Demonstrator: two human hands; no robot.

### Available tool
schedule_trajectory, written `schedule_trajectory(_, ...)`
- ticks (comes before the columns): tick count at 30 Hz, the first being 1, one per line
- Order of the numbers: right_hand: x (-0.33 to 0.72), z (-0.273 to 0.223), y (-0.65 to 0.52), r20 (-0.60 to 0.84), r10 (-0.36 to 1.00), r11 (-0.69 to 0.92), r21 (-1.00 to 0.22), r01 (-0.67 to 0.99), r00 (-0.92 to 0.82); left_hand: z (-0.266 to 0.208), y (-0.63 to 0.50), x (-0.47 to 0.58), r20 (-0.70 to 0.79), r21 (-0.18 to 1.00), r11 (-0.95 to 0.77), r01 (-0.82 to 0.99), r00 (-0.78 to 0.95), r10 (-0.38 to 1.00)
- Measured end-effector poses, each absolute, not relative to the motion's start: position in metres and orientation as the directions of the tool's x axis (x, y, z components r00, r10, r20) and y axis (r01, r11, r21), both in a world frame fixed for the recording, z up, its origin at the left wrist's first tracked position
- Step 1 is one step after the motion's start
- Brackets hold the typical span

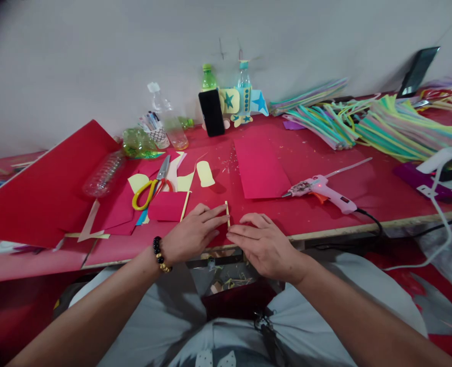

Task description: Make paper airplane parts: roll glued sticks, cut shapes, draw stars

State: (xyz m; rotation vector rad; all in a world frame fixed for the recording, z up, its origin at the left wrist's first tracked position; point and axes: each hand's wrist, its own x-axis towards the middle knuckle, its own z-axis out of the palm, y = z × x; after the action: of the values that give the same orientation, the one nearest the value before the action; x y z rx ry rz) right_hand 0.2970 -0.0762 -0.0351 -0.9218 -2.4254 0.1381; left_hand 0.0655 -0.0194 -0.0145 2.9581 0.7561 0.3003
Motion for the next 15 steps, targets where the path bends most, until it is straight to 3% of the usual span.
schedule_trajectory(8, 0.302, -0.035, -0.075, 0.611, 0.677, 0.73, -0.486, 0.48, -0.411, -0.009, -0.024, 0.05, 0.216, 0.216, -0.838, 0.502, 0.812, 0.542)
schedule_trajectory(15, 0.302, -0.038, -0.075, 0.598, 0.7, 0.709, -0.513, 0.483, -0.391, -0.006, -0.041, 0.032, 0.114, 0.168, -0.849, 0.501, 0.845, 0.522)
